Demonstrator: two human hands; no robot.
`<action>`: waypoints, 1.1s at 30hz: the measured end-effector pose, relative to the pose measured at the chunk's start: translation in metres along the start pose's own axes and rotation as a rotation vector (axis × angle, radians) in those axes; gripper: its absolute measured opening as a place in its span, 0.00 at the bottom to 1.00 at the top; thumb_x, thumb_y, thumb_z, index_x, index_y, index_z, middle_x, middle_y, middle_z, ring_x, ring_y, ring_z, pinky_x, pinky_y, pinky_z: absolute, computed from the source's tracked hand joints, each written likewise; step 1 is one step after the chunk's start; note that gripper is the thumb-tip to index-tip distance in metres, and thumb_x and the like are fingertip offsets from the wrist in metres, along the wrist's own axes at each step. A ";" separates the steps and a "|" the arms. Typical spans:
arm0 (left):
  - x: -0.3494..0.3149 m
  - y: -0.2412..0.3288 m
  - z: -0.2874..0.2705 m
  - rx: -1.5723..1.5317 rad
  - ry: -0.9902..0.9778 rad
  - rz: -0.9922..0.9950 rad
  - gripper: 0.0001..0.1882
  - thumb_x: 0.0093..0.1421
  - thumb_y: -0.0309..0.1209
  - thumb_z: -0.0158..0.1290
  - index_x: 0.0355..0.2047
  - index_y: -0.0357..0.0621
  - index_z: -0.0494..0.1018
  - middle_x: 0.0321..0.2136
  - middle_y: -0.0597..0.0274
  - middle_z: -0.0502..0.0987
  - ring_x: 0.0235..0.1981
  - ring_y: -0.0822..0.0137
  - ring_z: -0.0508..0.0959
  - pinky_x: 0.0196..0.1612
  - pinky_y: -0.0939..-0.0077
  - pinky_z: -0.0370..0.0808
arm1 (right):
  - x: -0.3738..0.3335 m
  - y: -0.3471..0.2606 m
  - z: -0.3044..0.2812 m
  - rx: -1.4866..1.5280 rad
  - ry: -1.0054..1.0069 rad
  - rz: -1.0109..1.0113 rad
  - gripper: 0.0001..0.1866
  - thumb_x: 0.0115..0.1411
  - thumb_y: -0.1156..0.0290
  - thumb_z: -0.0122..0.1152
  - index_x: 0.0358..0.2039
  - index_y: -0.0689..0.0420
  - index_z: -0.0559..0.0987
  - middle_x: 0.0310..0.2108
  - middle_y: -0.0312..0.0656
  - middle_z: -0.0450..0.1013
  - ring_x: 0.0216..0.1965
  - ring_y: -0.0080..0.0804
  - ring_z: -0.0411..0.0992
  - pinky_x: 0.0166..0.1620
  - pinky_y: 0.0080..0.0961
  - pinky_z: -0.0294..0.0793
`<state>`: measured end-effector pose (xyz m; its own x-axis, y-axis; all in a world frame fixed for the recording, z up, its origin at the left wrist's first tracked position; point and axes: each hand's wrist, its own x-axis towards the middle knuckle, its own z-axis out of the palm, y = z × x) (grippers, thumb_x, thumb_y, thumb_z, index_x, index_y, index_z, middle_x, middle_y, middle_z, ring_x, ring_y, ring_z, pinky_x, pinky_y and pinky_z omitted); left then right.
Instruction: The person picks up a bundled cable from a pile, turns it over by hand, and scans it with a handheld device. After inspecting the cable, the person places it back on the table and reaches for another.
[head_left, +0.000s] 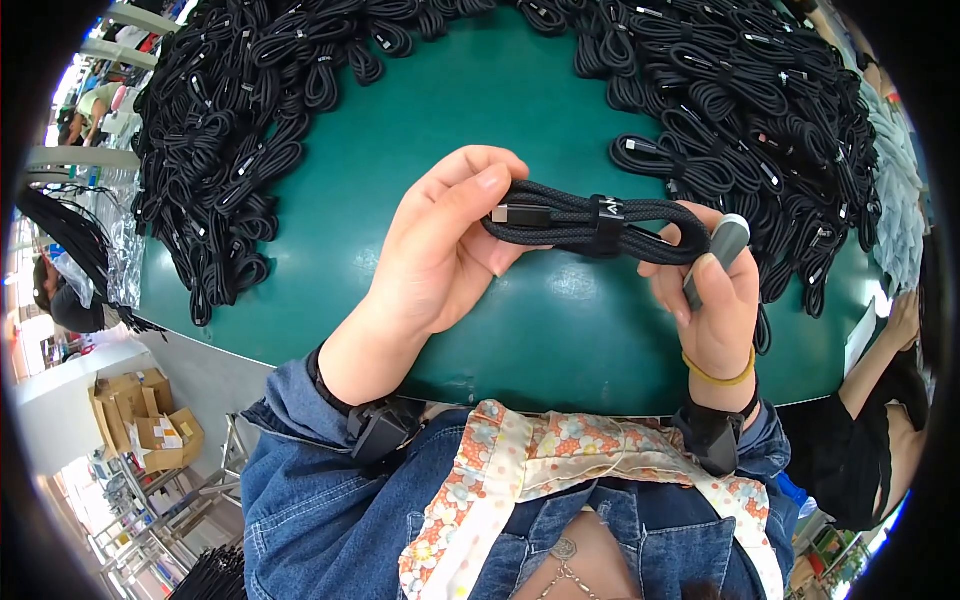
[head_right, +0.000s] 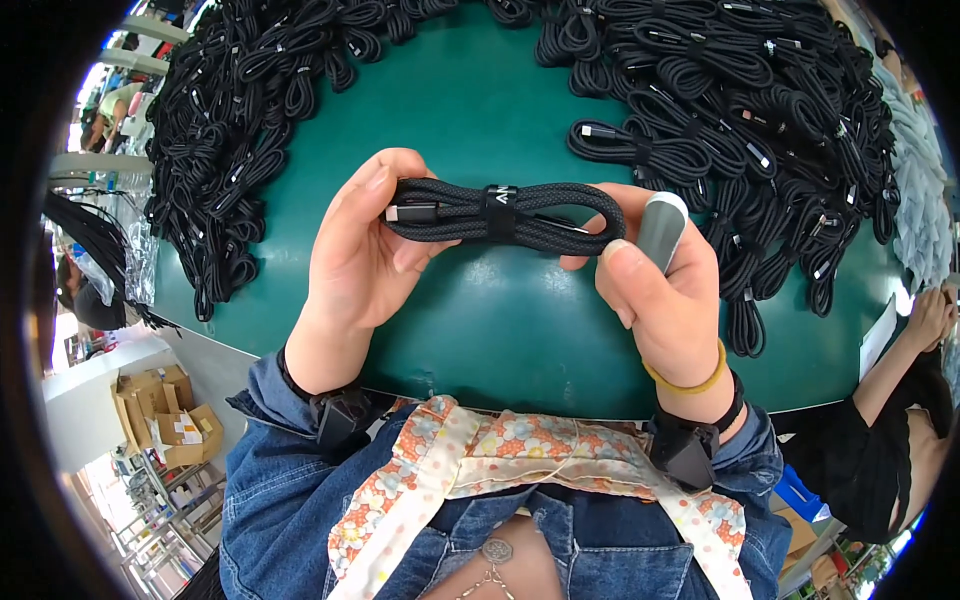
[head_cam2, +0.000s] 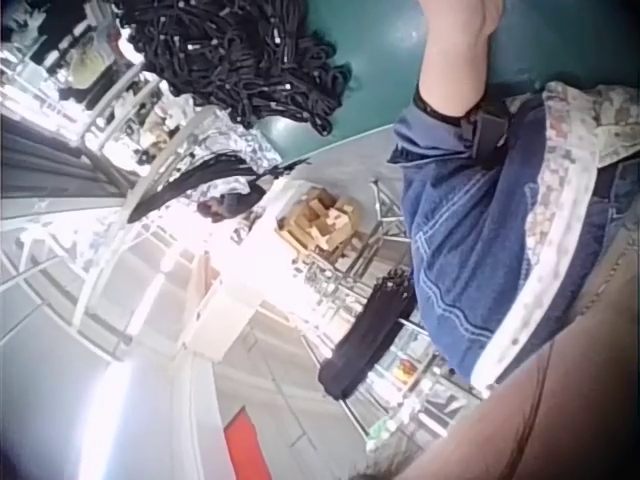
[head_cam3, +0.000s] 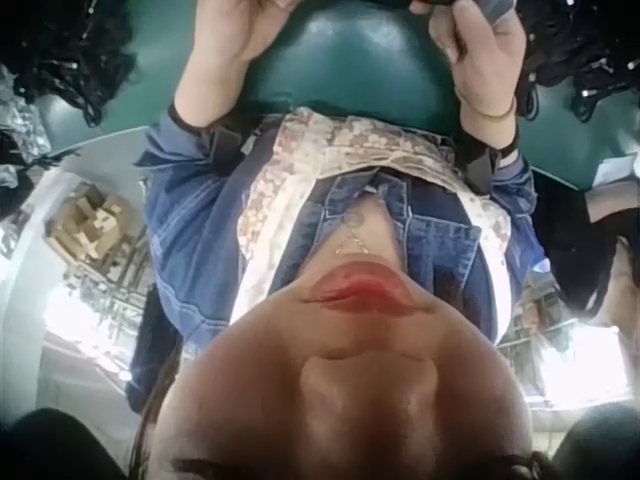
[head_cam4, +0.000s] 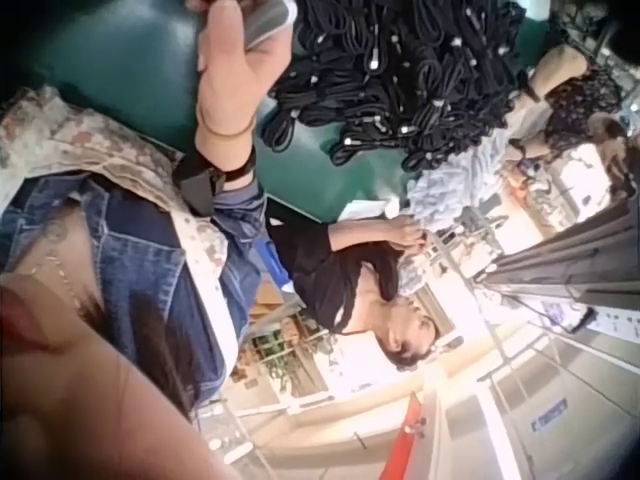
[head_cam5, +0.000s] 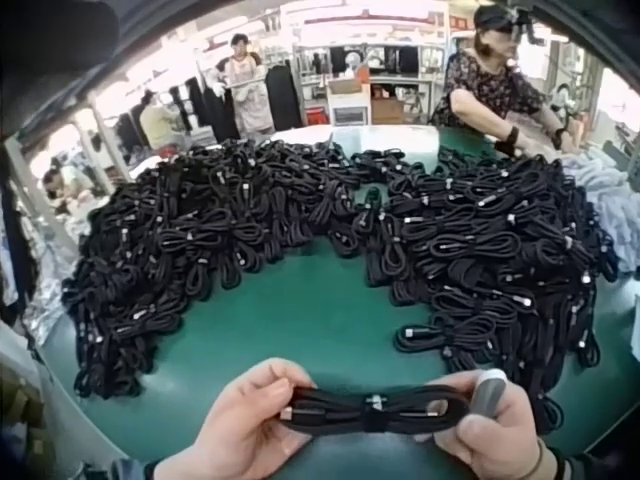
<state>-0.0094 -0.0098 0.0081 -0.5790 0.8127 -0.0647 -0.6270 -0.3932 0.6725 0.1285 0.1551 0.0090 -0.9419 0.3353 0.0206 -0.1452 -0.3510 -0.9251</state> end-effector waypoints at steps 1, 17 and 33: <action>0.000 0.000 0.001 -0.001 0.002 -0.001 0.08 0.56 0.30 0.43 0.32 0.38 0.64 0.22 0.62 0.71 0.16 0.76 0.66 0.25 0.84 0.69 | 0.000 0.000 0.000 0.000 0.001 0.002 0.16 0.53 0.70 0.47 0.40 0.68 0.66 0.15 0.33 0.63 0.14 0.13 0.57 0.27 0.12 0.63; -0.002 0.001 -0.006 0.004 -0.017 -0.052 0.06 0.55 0.27 0.42 0.31 0.37 0.65 0.24 0.61 0.70 0.23 0.73 0.68 0.32 0.80 0.67 | 0.002 0.001 0.000 -0.099 0.029 0.096 0.19 0.56 0.61 0.41 0.39 0.66 0.65 0.21 0.44 0.68 0.10 0.13 0.53 0.16 0.11 0.53; -0.003 -0.009 -0.001 0.789 -0.188 0.534 0.13 0.41 0.11 0.45 0.30 0.37 0.64 0.38 0.56 0.61 0.37 0.69 0.64 0.42 0.78 0.64 | 0.000 -0.002 0.000 -0.244 0.183 -0.129 0.17 0.54 0.75 0.44 0.45 0.66 0.63 0.33 0.44 0.67 0.11 0.12 0.53 0.17 0.10 0.54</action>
<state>-0.0021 -0.0094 0.0010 -0.5500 0.6936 0.4651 0.2636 -0.3843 0.8848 0.1288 0.1560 0.0103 -0.8470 0.5230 0.0955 -0.1619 -0.0826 -0.9833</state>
